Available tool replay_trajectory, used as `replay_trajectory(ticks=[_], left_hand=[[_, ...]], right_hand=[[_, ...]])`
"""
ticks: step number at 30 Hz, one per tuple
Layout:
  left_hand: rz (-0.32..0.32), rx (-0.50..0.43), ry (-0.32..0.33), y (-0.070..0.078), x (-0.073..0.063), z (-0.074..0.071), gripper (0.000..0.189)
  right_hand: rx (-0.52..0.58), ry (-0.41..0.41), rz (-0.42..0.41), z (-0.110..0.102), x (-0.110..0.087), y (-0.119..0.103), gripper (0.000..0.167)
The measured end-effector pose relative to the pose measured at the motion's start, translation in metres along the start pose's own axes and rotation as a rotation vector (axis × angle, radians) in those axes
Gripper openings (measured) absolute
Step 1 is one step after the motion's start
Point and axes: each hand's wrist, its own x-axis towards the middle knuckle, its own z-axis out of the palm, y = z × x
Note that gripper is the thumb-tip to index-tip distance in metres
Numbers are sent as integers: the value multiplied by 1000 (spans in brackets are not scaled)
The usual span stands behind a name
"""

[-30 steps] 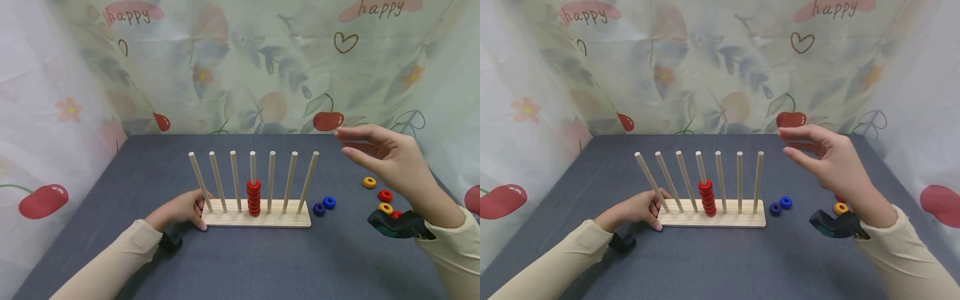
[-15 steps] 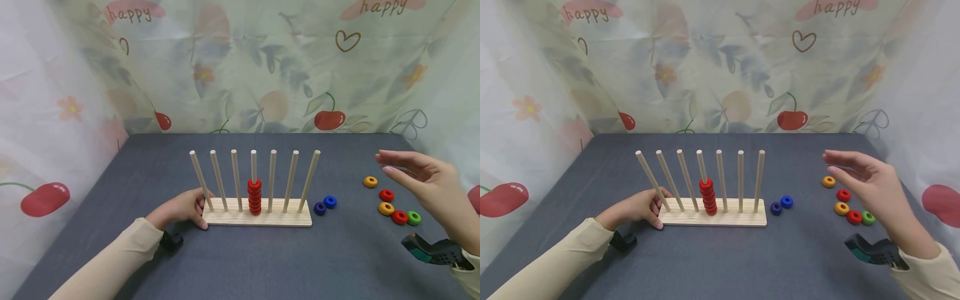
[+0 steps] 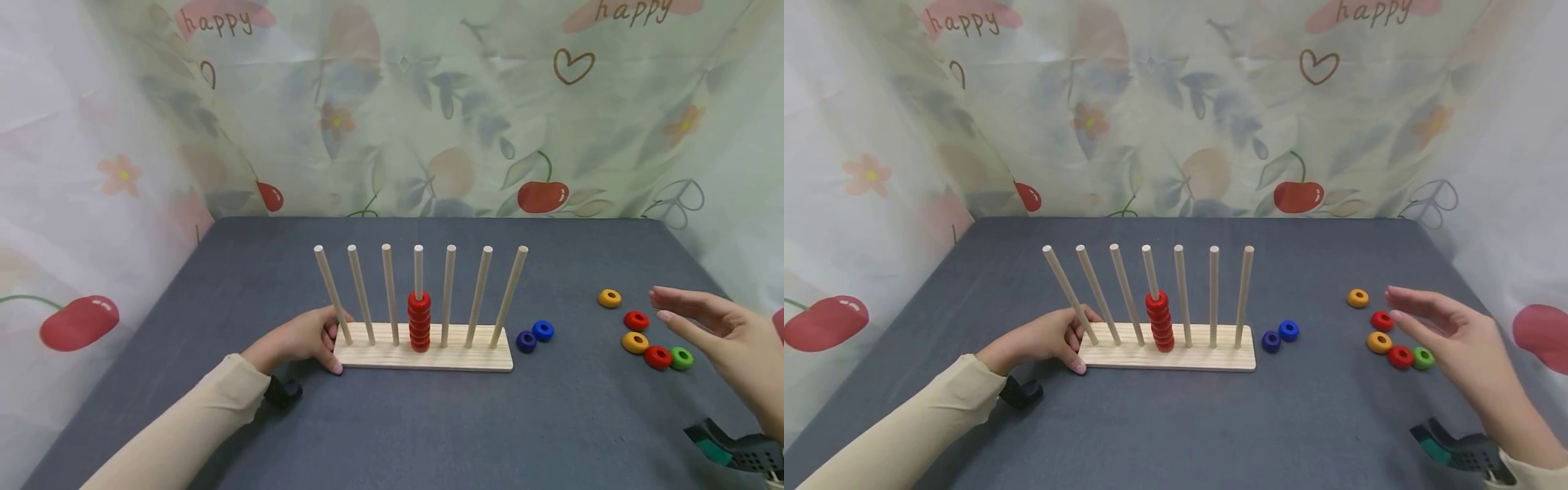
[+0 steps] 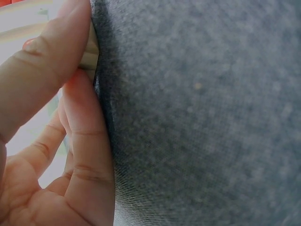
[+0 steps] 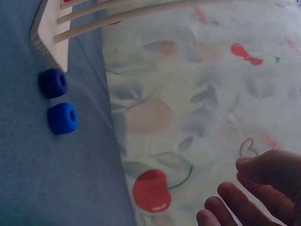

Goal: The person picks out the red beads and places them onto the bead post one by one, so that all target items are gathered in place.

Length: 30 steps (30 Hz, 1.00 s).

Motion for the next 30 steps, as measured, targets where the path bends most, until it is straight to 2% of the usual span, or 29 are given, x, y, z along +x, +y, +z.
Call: replay_trajectory(ticks=[4,11,15,19,24,30], left_hand=[[-2,-5,1,0,1,0,77],[-8,-3,8,2,3,0,76],[-9,6,12,1,2,0,75],[-1,2,12,1,2,1,75],[-1,2,16,0,1,1,75],[-8,-2,16,0,1,1,76]], right_hand=[[-37,-29,60,2,-4,18,45],[-109,-118,196,5,-7,44,63],[-162,-155,249,8,-6,55,71],[-152,-184,297,10,-5,62,74],[-154,-207,327,11,-4,65,77],[-183,-208,316,10,-3,65,76]])
